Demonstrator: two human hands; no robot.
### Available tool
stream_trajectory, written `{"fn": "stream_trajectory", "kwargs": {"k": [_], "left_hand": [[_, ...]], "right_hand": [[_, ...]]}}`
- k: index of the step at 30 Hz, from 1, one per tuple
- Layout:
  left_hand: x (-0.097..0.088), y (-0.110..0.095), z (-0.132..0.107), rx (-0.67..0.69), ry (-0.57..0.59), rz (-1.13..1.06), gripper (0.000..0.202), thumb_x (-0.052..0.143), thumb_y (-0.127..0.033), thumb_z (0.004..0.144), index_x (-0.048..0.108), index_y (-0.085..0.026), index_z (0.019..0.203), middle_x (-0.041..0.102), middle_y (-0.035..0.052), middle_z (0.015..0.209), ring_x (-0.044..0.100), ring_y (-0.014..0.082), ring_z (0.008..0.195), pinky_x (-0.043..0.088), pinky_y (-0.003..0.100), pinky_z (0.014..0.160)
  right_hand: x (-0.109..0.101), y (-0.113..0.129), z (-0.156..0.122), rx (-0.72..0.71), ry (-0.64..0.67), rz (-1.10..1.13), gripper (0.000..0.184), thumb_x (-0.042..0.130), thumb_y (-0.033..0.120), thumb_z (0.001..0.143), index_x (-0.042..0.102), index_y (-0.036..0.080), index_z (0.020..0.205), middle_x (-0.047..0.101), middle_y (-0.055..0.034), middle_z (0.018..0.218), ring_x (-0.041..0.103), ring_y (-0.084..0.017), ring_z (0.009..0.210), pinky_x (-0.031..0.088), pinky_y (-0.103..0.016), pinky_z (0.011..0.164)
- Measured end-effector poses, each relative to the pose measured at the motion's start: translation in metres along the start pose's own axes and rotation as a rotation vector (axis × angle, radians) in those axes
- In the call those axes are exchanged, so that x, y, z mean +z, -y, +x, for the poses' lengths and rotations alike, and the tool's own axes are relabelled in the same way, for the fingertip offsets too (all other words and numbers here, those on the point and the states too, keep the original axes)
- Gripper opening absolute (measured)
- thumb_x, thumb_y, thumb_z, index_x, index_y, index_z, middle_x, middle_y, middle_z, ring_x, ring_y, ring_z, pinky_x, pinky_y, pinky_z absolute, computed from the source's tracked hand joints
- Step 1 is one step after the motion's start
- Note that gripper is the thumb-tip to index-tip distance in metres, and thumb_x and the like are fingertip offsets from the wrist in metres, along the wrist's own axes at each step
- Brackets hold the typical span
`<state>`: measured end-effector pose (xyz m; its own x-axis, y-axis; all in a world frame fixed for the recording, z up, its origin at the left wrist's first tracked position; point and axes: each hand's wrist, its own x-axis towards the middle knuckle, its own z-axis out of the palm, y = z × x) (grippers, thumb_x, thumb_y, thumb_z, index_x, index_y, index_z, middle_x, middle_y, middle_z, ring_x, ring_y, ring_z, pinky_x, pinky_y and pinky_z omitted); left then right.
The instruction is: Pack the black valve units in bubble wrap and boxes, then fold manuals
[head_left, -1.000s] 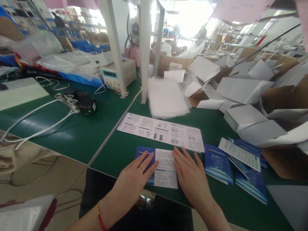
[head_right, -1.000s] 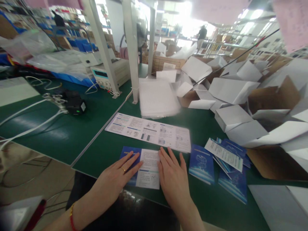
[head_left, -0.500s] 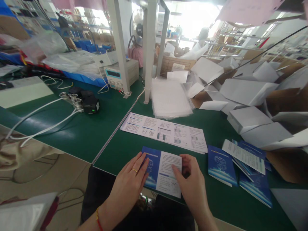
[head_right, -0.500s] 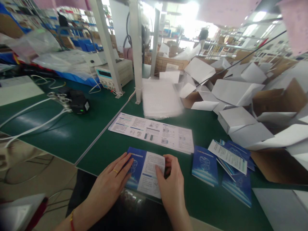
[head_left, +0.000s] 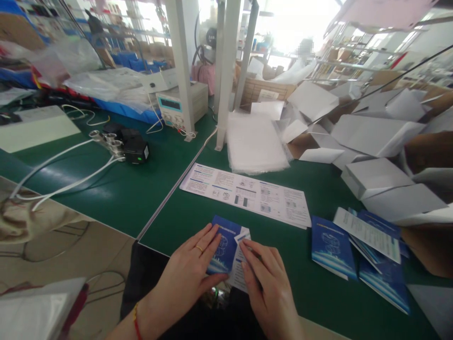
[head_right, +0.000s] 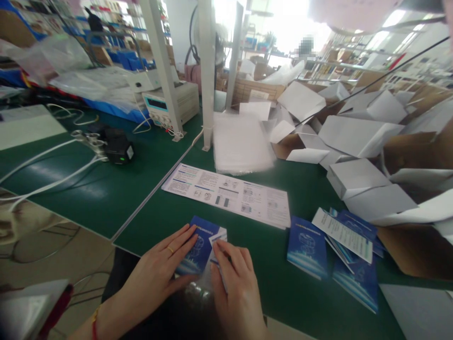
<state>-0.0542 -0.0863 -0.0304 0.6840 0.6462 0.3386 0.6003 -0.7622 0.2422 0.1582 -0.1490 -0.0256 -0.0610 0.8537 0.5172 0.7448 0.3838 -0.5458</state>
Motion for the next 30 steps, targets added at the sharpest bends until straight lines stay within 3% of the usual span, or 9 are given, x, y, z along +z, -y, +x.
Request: {"fn": "stream_trajectory", "kwargs": {"k": [4,7,14,20,23,30], "left_hand": [[-0.004,-0.003,0.002,-0.009,-0.024,0.009,0.041,0.061,-0.02,0.095,0.061,-0.008,0.134,0.065,0.0196,0.143,0.061,0.0326,0.135,0.057,0.046,0.109],[-0.002,-0.006,0.0,-0.052,-0.093,-0.038,0.047,0.05,-0.008,0.091,0.059,-0.009,0.136,0.066,0.0182,0.142,0.063,0.031,0.133,0.057,0.046,0.109],[0.003,-0.013,0.002,-0.39,-0.296,-0.268,0.036,0.044,-0.015,0.102,0.056,-0.016,0.137,0.074,0.0111,0.128,0.073,0.0205,0.116,0.061,0.034,0.102],[0.0,-0.01,-0.001,-0.307,-0.285,-0.127,0.045,0.045,-0.001,0.078,0.068,-0.014,0.115,0.075,0.0128,0.117,0.07,0.0279,0.105,0.064,0.046,0.093],[-0.001,-0.009,-0.003,-0.303,-0.269,-0.054,0.049,0.046,0.001,0.074,0.069,-0.011,0.115,0.074,0.0137,0.108,0.067,0.0272,0.095,0.066,0.044,0.084],[0.009,-0.023,-0.008,-0.179,-0.174,0.144,0.042,0.051,-0.001,0.079,0.069,-0.009,0.117,0.069,0.0184,0.132,0.066,0.0329,0.105,0.065,0.048,0.084]], "right_hand": [[-0.003,-0.003,-0.005,0.065,0.021,0.106,0.033,0.048,0.014,0.105,0.065,0.023,0.132,0.067,-0.0082,0.128,0.063,-0.02,0.116,0.059,-0.033,0.098],[-0.001,-0.005,-0.007,0.076,0.033,0.124,0.038,0.051,0.013,0.103,0.064,0.025,0.137,0.066,-0.0082,0.134,0.063,-0.021,0.123,0.058,-0.035,0.104],[0.012,0.003,0.005,0.051,0.062,0.05,0.054,0.05,0.01,0.102,0.048,0.026,0.154,0.057,-0.0097,0.151,0.053,-0.025,0.14,0.053,-0.045,0.114],[0.018,0.005,0.004,0.057,0.083,-0.052,0.055,0.052,0.021,0.104,0.04,0.023,0.158,0.052,-0.0111,0.156,0.046,-0.03,0.147,0.053,-0.053,0.112],[0.023,0.008,-0.001,0.084,0.1,-0.07,0.057,0.053,0.028,0.104,0.038,0.021,0.159,0.05,-0.0131,0.158,0.046,-0.032,0.147,0.054,-0.054,0.11],[0.035,0.014,-0.002,0.148,0.059,-0.112,0.059,0.047,0.031,0.107,0.03,0.02,0.162,0.047,-0.0168,0.159,0.045,-0.034,0.147,0.054,-0.06,0.107]]}}
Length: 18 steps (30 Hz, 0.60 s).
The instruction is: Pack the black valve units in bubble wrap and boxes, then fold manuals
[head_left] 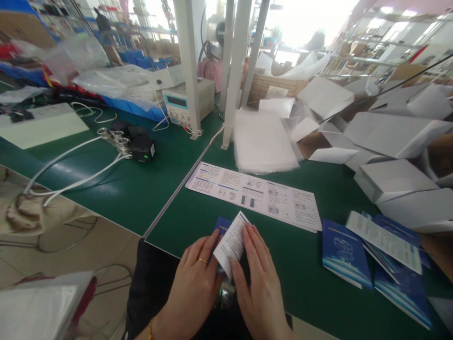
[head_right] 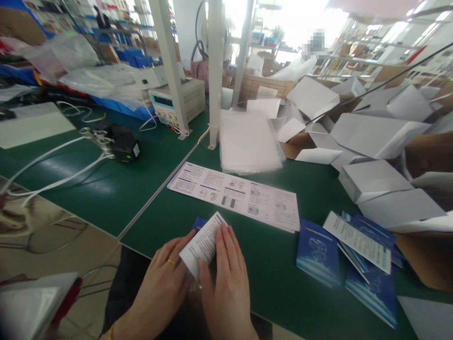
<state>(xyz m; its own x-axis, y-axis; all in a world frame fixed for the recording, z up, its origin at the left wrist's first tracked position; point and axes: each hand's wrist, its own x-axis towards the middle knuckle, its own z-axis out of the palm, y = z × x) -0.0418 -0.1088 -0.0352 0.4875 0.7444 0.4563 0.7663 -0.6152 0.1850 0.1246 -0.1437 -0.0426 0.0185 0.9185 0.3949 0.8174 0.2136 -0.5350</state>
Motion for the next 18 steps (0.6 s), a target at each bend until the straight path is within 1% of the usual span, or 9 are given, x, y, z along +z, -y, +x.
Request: {"fn": "stream_trajectory", "kwargs": {"k": [2,5,7,10,12,14,16,18], "left_hand": [[-0.001,0.001,-0.002,-0.013,-0.012,-0.067,0.045,0.048,-0.001,0.082,0.067,-0.011,0.121,0.07,0.016,0.133,0.067,0.0304,0.108,0.064,0.045,0.089],[-0.004,0.008,-0.002,-0.078,-0.056,-0.213,0.048,0.044,0.0,0.087,0.065,-0.013,0.128,0.073,0.0123,0.127,0.07,0.0248,0.11,0.062,0.039,0.097],[-0.007,0.012,0.001,-0.149,-0.083,-0.291,0.043,0.045,-0.001,0.087,0.068,-0.015,0.121,0.075,0.0105,0.12,0.073,0.0225,0.107,0.061,0.035,0.097],[-0.01,0.014,0.008,-0.279,-0.117,-0.39,0.034,0.047,-0.003,0.085,0.071,-0.018,0.104,0.077,0.0077,0.108,0.075,0.0202,0.096,0.063,0.029,0.087],[-0.012,0.013,0.013,-0.362,-0.162,-0.439,0.025,0.049,-0.009,0.089,0.071,-0.018,0.098,0.076,0.0066,0.098,0.075,0.0195,0.088,0.062,0.027,0.08],[-0.014,0.014,0.016,-0.443,-0.198,-0.47,0.018,0.052,-0.018,0.095,0.07,-0.018,0.093,0.073,0.0051,0.087,0.072,0.0186,0.079,0.06,0.025,0.073],[-0.016,0.015,0.016,-0.516,-0.196,-0.493,0.019,0.053,-0.025,0.098,0.068,-0.018,0.089,0.07,0.0028,0.079,0.068,0.017,0.069,0.057,0.024,0.066],[-0.018,0.018,0.015,-0.552,-0.169,-0.514,0.022,0.052,-0.027,0.099,0.068,-0.018,0.086,0.067,0.0013,0.074,0.064,0.0158,0.064,0.054,0.023,0.062]], "right_hand": [[-0.001,0.0,0.001,0.0,0.014,0.002,0.059,0.046,0.031,0.107,0.028,0.021,0.162,0.045,-0.0163,0.16,0.044,-0.034,0.148,0.054,-0.059,0.108],[-0.003,-0.001,0.001,-0.011,0.038,0.005,0.059,0.046,0.031,0.107,0.028,0.023,0.162,0.043,-0.0149,0.162,0.043,-0.033,0.149,0.053,-0.059,0.109],[-0.004,0.0,0.0,-0.021,0.049,0.003,0.059,0.047,0.032,0.107,0.029,0.024,0.162,0.041,-0.0139,0.163,0.043,-0.034,0.149,0.054,-0.059,0.109],[-0.003,0.0,0.0,-0.041,0.068,-0.024,0.061,0.048,0.032,0.106,0.029,0.024,0.163,0.04,-0.0129,0.164,0.042,-0.036,0.149,0.055,-0.059,0.107],[-0.001,0.001,0.0,-0.068,0.075,-0.055,0.062,0.049,0.032,0.105,0.029,0.023,0.163,0.042,-0.0132,0.163,0.041,-0.036,0.149,0.056,-0.058,0.106],[-0.001,0.0,0.002,-0.094,0.077,-0.08,0.062,0.05,0.03,0.104,0.03,0.021,0.162,0.043,-0.0138,0.162,0.041,-0.036,0.149,0.057,-0.058,0.105],[-0.001,0.0,0.003,-0.11,0.086,-0.102,0.058,0.051,0.029,0.104,0.037,0.018,0.159,0.044,-0.0144,0.162,0.041,-0.035,0.149,0.057,-0.058,0.105],[-0.003,-0.001,0.003,-0.124,0.105,-0.123,0.052,0.051,0.028,0.103,0.044,0.016,0.154,0.044,-0.0154,0.161,0.04,-0.036,0.15,0.058,-0.058,0.104]]}}
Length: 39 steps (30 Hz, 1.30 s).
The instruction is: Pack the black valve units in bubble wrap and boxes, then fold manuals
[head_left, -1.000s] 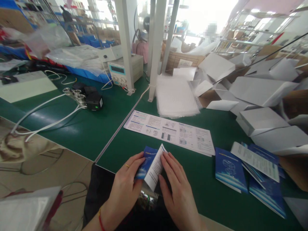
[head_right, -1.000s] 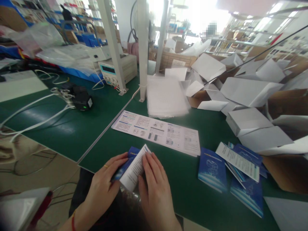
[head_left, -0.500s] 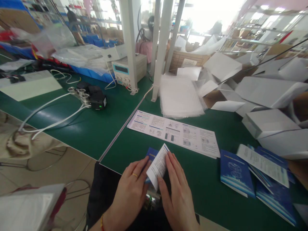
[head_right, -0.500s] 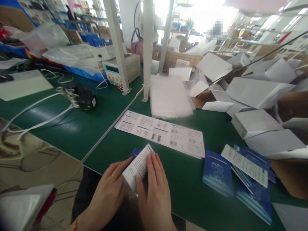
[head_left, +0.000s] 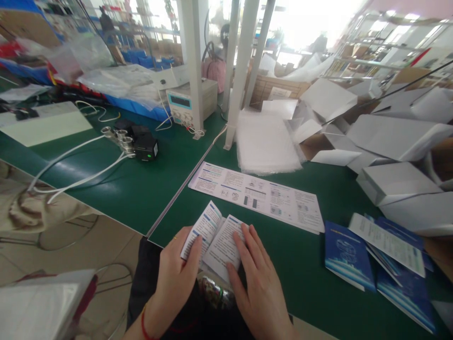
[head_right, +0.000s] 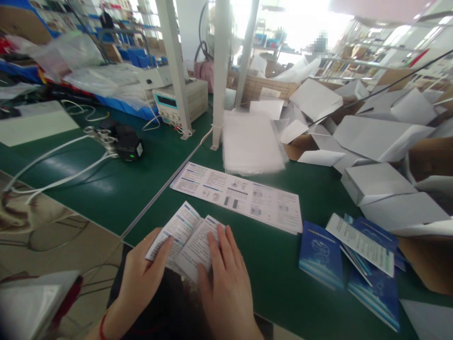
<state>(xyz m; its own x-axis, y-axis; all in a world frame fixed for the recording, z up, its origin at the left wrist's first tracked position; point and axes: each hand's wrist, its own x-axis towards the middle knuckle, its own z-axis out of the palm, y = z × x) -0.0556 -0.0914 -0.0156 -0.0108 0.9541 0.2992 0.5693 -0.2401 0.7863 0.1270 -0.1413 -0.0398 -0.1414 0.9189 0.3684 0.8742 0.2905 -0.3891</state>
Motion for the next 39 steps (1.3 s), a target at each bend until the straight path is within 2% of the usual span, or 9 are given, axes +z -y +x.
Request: {"fn": "stream_trajectory", "kwargs": {"k": [7,12,25,30,39], "left_hand": [[-0.0035,0.003,0.0002,-0.023,0.03,-0.044,0.025,0.051,-0.027,0.098,0.065,-0.018,0.079,0.068,0.001,0.072,0.061,0.0141,0.06,0.051,0.021,0.06],[-0.0031,0.0014,0.0003,-0.038,0.029,-0.036,0.026,0.051,-0.028,0.097,0.068,-0.018,0.08,0.069,0.0016,0.071,0.061,0.0149,0.059,0.05,0.022,0.057],[-0.0021,0.0035,-0.0022,-0.038,0.042,-0.03,0.025,0.053,-0.03,0.099,0.067,-0.018,0.081,0.067,-0.0004,0.07,0.059,0.0137,0.058,0.048,0.021,0.056],[-0.0028,0.0015,-0.0018,-0.018,0.028,-0.027,0.026,0.053,-0.029,0.098,0.066,-0.018,0.079,0.065,-0.0013,0.068,0.058,0.0131,0.056,0.047,0.02,0.054],[-0.0016,0.0021,-0.0029,-0.026,0.026,-0.031,0.025,0.054,-0.029,0.098,0.067,-0.018,0.079,0.066,-0.0015,0.068,0.06,0.0131,0.057,0.048,0.02,0.055]], "right_hand": [[-0.0042,-0.0017,0.0021,-0.049,0.06,-0.026,0.048,0.05,0.024,0.101,0.053,0.015,0.148,0.043,-0.0132,0.162,0.039,-0.037,0.15,0.057,-0.059,0.105],[-0.0043,-0.0021,0.0033,-0.051,0.098,-0.03,0.046,0.049,0.022,0.101,0.056,0.015,0.146,0.042,-0.0126,0.162,0.039,-0.037,0.15,0.055,-0.06,0.107],[-0.0072,-0.0004,0.0071,-0.055,0.133,-0.008,0.046,0.05,0.024,0.102,0.058,0.013,0.146,0.043,-0.0128,0.161,0.037,-0.036,0.151,0.053,-0.056,0.11],[-0.0074,0.0011,0.007,-0.064,0.149,-0.045,0.045,0.048,0.022,0.102,0.058,0.012,0.145,0.043,-0.0141,0.162,0.037,-0.038,0.151,0.054,-0.059,0.108],[-0.0061,0.0008,0.0068,-0.087,0.128,-0.07,0.046,0.048,0.02,0.101,0.059,0.012,0.144,0.044,-0.0141,0.161,0.039,-0.037,0.15,0.055,-0.057,0.107]]}}
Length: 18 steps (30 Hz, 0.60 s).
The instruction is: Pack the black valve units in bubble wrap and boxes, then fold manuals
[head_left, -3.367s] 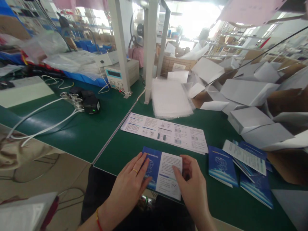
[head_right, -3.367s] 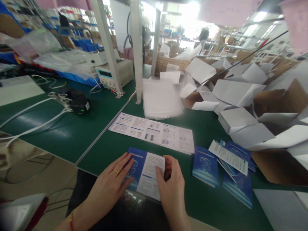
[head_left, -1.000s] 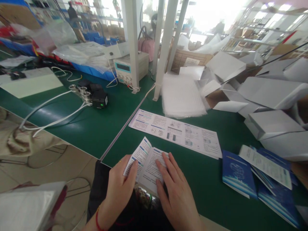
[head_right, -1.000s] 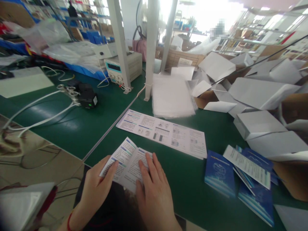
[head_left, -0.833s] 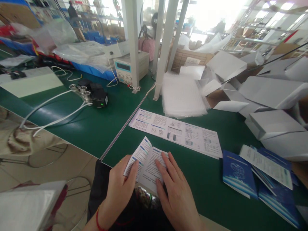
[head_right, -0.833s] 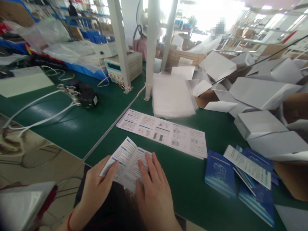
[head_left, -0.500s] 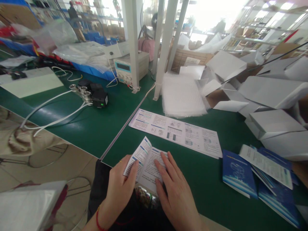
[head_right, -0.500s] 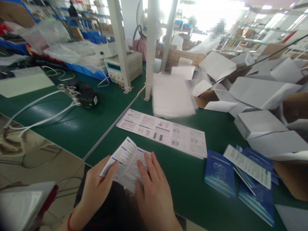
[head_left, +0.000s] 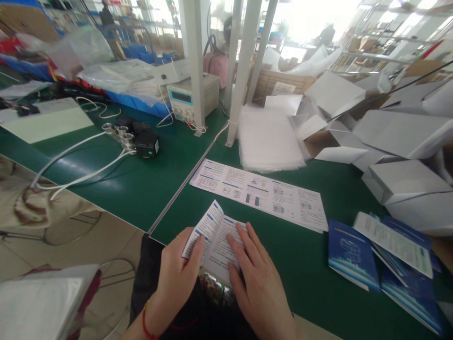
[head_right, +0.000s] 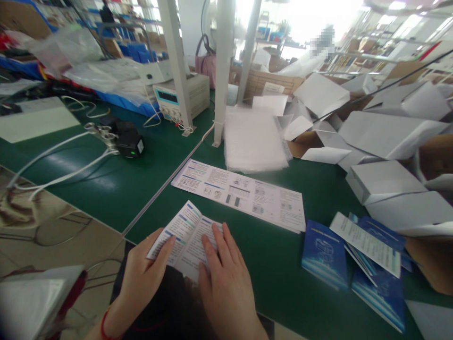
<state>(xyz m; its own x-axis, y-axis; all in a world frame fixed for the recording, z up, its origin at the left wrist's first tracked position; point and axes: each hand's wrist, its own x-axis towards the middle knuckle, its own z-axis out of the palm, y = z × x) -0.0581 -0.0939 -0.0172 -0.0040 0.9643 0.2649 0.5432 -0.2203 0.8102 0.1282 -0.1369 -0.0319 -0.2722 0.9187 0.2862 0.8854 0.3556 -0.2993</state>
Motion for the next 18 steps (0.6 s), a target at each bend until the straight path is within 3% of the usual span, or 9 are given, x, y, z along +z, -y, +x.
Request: {"fn": "stream_trajectory", "kwargs": {"k": [8,13,18], "left_hand": [[-0.001,-0.0016,0.0004,0.003,0.004,0.007,0.027,0.053,-0.031,0.098,0.066,-0.019,0.078,0.065,-0.0019,0.068,0.06,0.0128,0.056,0.05,0.02,0.055],[-0.0013,-0.0014,0.0006,0.007,0.02,-0.004,0.028,0.053,-0.029,0.099,0.061,-0.019,0.075,0.071,0.0009,0.076,0.067,0.0148,0.068,0.056,0.021,0.066],[-0.0003,-0.0044,0.0012,0.138,0.049,-0.025,0.014,0.058,-0.027,0.099,0.069,-0.019,0.098,0.076,0.0028,0.091,0.073,0.0156,0.079,0.059,0.021,0.074]], "right_hand": [[-0.0003,-0.0014,0.0007,0.002,0.005,0.007,0.047,0.049,0.02,0.1,0.057,0.012,0.146,0.043,-0.0136,0.161,0.036,-0.037,0.151,0.055,-0.058,0.107],[0.0,-0.0006,0.0006,-0.005,0.002,-0.008,0.046,0.049,0.021,0.1,0.058,0.013,0.145,0.044,-0.0132,0.161,0.038,-0.037,0.15,0.056,-0.057,0.106],[0.0018,-0.0007,-0.0002,-0.017,-0.009,-0.011,0.045,0.049,0.019,0.1,0.059,0.012,0.143,0.045,-0.0146,0.16,0.039,-0.037,0.15,0.056,-0.058,0.105]]}}
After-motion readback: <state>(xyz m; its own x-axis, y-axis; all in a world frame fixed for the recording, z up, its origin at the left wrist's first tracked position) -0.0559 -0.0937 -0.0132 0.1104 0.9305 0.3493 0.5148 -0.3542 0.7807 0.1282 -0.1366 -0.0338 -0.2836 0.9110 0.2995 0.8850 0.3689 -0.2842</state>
